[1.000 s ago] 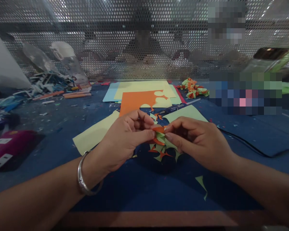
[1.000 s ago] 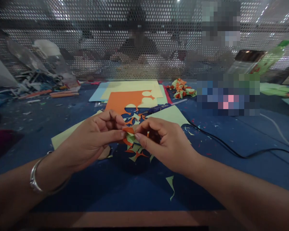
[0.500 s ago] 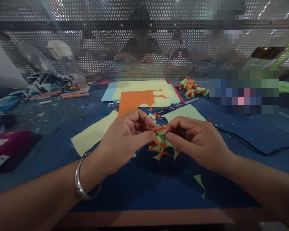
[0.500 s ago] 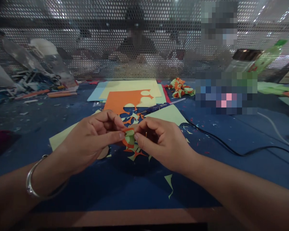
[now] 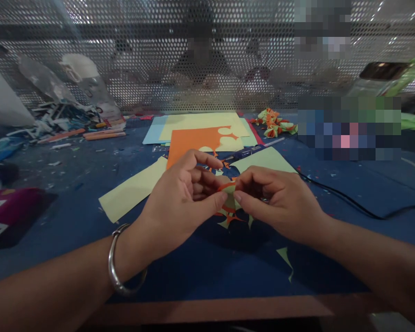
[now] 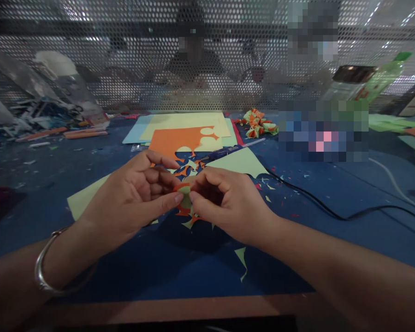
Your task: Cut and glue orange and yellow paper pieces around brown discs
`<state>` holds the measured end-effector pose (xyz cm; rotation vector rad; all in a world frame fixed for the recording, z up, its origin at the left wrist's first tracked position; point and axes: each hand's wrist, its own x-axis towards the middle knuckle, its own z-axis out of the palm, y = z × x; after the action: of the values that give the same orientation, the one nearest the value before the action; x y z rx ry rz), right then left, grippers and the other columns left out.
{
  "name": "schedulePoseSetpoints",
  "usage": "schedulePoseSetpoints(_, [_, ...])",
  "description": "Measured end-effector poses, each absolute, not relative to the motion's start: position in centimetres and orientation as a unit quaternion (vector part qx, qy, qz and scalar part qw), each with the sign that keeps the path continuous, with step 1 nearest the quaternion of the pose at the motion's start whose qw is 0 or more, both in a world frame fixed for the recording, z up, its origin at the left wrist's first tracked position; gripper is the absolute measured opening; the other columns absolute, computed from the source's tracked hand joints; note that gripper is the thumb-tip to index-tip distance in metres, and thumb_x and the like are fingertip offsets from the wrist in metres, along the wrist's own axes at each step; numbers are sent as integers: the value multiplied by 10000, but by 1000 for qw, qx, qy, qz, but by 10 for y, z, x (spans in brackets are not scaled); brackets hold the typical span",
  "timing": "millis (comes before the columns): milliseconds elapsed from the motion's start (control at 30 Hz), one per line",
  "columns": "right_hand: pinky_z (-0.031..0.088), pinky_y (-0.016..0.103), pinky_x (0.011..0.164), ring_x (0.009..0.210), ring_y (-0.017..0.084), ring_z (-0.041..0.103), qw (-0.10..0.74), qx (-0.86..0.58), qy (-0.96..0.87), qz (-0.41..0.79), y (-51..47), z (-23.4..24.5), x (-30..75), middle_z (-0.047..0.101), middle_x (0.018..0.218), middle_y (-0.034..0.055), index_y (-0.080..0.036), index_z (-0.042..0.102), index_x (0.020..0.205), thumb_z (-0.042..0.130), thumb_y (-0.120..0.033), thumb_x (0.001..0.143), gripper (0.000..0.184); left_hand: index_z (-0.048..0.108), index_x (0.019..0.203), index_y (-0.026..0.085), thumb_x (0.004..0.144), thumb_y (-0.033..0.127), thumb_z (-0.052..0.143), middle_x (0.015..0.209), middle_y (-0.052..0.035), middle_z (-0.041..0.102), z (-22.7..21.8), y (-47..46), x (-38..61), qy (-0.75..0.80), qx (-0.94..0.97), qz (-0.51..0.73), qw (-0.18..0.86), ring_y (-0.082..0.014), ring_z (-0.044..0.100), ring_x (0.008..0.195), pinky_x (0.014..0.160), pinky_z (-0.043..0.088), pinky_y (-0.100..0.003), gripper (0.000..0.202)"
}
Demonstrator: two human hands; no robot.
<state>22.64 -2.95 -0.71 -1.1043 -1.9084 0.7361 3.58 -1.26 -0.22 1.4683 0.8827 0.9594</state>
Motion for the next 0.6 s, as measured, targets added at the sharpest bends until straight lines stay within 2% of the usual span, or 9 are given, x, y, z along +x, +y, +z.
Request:
schedulePoseSetpoints(267, [348, 178, 436, 476, 54, 447, 390, -447, -756, 278, -29, -6, 227, 524, 567, -52, -170, 585, 723, 614, -170, 862, 142, 545, 1065, 203, 791, 162, 791, 728, 38, 694, -3, -9, 32, 373, 578, 397, 608, -88, 668, 647, 598, 515, -159, 370])
schedulePoseSetpoints(433, [372, 182, 452, 486, 61, 466, 386, -454, -754, 276, -29, -5, 228, 534, 574, -44, -173, 586, 725, 607, -182, 855, 132, 581, 919, 164, 771, 99, 798, 718, 44, 693, -1, -8, 34, 359, 566, 399, 626, -88, 693, 658, 617, 537, -161, 271])
schedulePoseSetpoints(600, [358, 189, 435, 479, 64, 454, 391, -454, -745, 293, -28, -6, 228, 525, 572, -47, -181, 578, 724, 618, -198, 858, 141, 613, 899, 159, 756, 115, 818, 779, 27, 702, -3, -9, 35, 353, 559, 414, 625, -93, 695, 701, 671, 559, -182, 254])
